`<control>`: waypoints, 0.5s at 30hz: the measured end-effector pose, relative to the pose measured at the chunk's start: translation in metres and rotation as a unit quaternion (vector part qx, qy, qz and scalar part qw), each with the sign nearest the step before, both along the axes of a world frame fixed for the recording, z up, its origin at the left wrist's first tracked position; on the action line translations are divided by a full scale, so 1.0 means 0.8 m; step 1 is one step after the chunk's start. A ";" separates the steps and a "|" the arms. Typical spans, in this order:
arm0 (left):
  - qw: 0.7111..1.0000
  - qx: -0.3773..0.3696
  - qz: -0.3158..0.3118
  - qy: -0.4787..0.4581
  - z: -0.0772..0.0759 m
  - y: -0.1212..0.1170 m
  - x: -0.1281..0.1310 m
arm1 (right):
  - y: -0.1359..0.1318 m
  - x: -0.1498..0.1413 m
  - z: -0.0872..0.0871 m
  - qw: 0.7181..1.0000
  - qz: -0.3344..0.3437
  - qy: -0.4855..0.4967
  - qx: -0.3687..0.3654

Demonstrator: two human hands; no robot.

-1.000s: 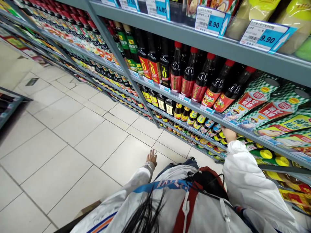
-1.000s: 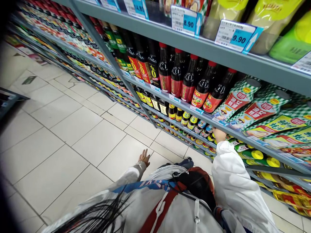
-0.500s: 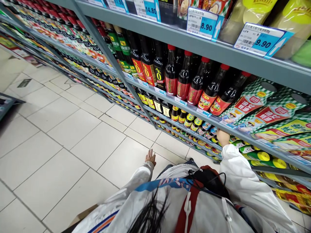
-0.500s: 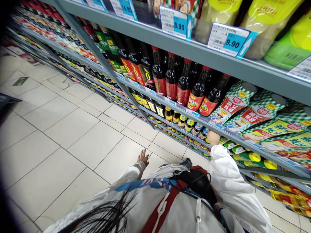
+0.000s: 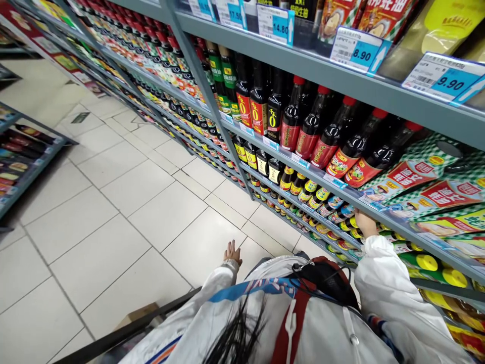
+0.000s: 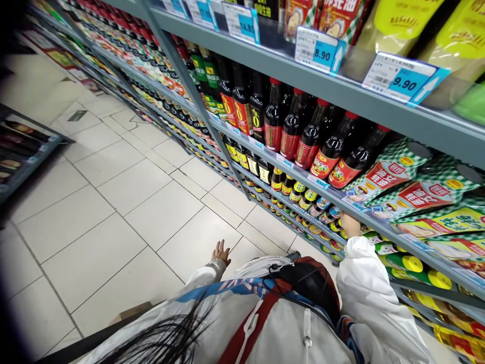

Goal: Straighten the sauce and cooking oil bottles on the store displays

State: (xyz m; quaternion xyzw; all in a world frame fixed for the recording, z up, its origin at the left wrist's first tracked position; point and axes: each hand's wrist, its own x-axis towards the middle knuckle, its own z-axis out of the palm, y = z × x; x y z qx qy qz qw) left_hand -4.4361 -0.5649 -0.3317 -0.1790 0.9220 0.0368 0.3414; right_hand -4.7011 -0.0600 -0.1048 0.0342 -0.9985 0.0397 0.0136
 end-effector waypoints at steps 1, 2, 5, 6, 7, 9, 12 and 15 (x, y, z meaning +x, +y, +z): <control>1.000 0.001 0.002 0.004 0.001 -0.001 0.002 | 0.000 -0.001 0.001 1.000 -0.006 0.004 -0.006; 1.000 0.003 0.005 0.008 0.002 -0.003 0.004 | 0.000 -0.001 0.003 1.000 -0.014 0.009 -0.013; 1.000 0.009 0.014 0.016 0.006 -0.010 0.014 | -0.008 0.000 0.003 0.998 -0.052 0.026 -0.035; 1.000 0.011 0.018 0.016 0.007 -0.013 0.018 | -0.014 0.004 0.001 0.996 -0.073 0.034 -0.043; 1.000 0.014 0.022 0.015 0.008 -0.017 0.024 | -0.023 0.009 -0.002 0.993 -0.098 0.042 -0.050; 0.999 0.017 0.036 0.007 0.010 -0.025 0.039 | -0.050 0.028 -0.010 0.984 -0.154 0.067 -0.059; 0.998 0.019 0.065 -0.019 0.013 -0.039 0.073 | -0.113 0.065 -0.022 0.966 -0.177 0.143 -0.126; 0.994 0.016 0.093 -0.056 0.019 -0.052 0.114 | -0.181 0.085 -0.021 0.962 -0.049 0.171 -0.206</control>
